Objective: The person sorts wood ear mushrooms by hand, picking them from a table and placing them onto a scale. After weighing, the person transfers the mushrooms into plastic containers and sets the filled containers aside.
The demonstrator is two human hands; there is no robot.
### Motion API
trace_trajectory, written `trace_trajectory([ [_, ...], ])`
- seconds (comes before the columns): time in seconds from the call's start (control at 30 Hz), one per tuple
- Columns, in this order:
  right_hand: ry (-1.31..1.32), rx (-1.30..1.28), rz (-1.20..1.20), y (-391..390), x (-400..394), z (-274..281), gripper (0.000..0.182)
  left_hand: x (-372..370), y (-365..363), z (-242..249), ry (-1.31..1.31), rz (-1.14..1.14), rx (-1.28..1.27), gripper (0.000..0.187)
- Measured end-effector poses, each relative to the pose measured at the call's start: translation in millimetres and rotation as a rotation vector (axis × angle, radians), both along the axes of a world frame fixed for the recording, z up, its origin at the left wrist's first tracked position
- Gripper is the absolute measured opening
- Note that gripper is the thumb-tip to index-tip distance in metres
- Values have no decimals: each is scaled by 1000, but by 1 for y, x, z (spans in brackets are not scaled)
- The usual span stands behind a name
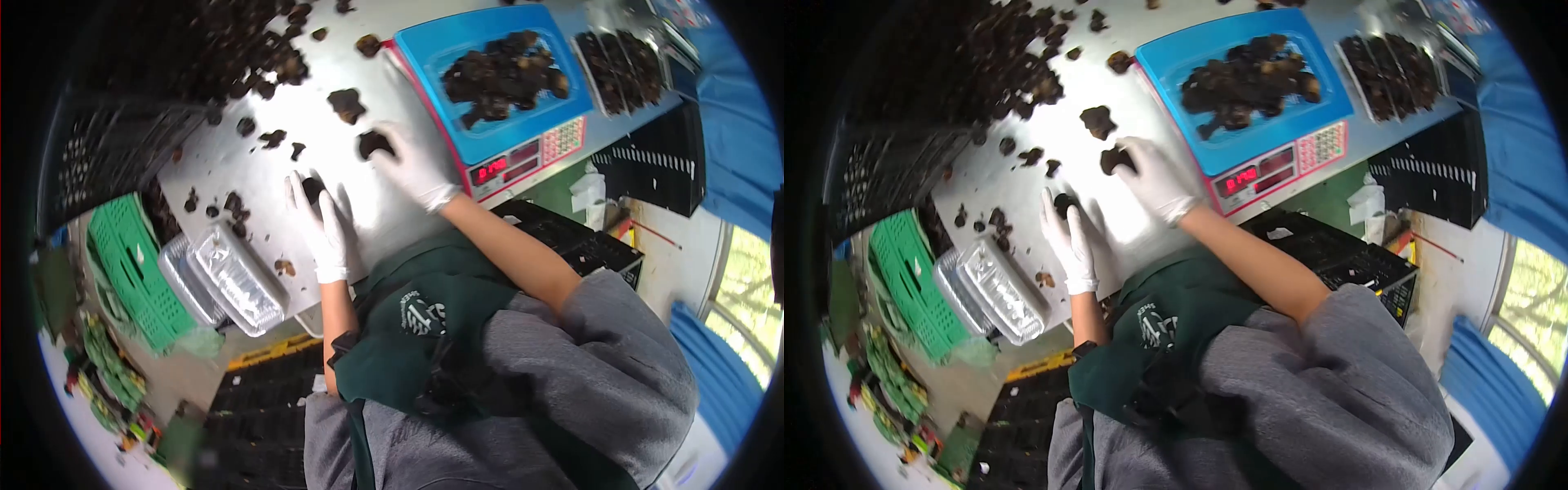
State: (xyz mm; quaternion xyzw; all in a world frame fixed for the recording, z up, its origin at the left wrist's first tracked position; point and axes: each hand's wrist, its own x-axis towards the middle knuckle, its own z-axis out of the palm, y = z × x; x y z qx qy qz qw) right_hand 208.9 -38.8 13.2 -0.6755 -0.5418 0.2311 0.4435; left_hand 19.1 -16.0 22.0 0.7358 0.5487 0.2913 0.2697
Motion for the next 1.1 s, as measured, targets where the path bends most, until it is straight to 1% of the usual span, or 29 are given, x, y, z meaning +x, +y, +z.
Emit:
trace_trajectory([
  [0.03,-100,-119,112,2,1,0,47,7,-1,3,-128,-73,-101,57],
  [0.07,-185,-152,108,-8,-7,1,46,4,0,-19,-63,-185,-51,55],
  [0.1,-172,-272,163,-16,-10,12,48,7,2,-19,102,-275,-50,54],
  [0.13,-155,-392,217,-21,-10,24,49,10,2,-19,269,-361,-45,53],
  [0.17,-30,-344,281,-26,-4,34,48,13,-1,-28,282,-331,58,54],
  [0.2,95,-294,349,-33,6,45,47,19,-1,-20,260,-292,73,54],
  [0.23,147,-113,328,-40,19,54,38,26,-1,-11,239,-250,86,54],
  [0.27,97,-13,240,-43,40,78,31,35,-1,1,221,-206,93,53],
  [0.3,53,84,154,-46,62,103,25,49,2,17,124,-182,113,51],
  [0.37,44,162,-162,-50,112,128,22,78,12,42,-59,-248,66,48],
  [0.4,-41,186,-295,-48,142,123,26,93,16,53,-148,-281,40,47],
  [0.43,-229,112,-334,-48,162,132,31,110,19,61,-156,-314,94,44],
  [0.47,-378,136,-236,-46,181,134,39,125,25,61,-149,-350,133,41],
  [0.53,-526,94,-64,-40,194,132,51,158,33,67,-227,-364,103,40],
  [0.57,-542,-23,-13,-42,192,129,61,170,35,68,-244,-352,84,39],
  [0.6,-574,-82,34,-43,192,118,63,182,38,69,-263,-339,66,38],
  [0.67,-547,-91,55,-42,194,113,62,194,40,68,-283,-309,43,37],
  [0.7,-493,-32,38,-42,194,116,55,197,40,67,-286,-293,36,37],
  [0.73,-443,19,14,-42,194,118,52,199,40,65,-290,-274,28,36],
  [0.8,-339,121,-32,-37,193,121,47,197,40,59,-165,-216,70,31],
  [0.83,-374,141,-35,-30,191,122,42,196,39,56,-124,-196,81,29],
  [0.87,-407,163,13,-22,189,121,41,194,38,56,-81,-180,91,28],
  [0.9,-446,150,37,-14,184,124,40,196,35,58,-69,-158,84,21],
  [0.93,-490,139,63,-5,179,127,39,199,33,58,-50,-157,78,21],
  [0.97,-538,159,97,6,177,119,30,201,32,58,-33,-151,72,21],
  [1.07,-618,69,242,16,186,97,18,203,32,59,-40,-132,57,20],
  [1.1,-498,90,206,16,188,97,8,203,33,60,-53,-121,52,19],
])
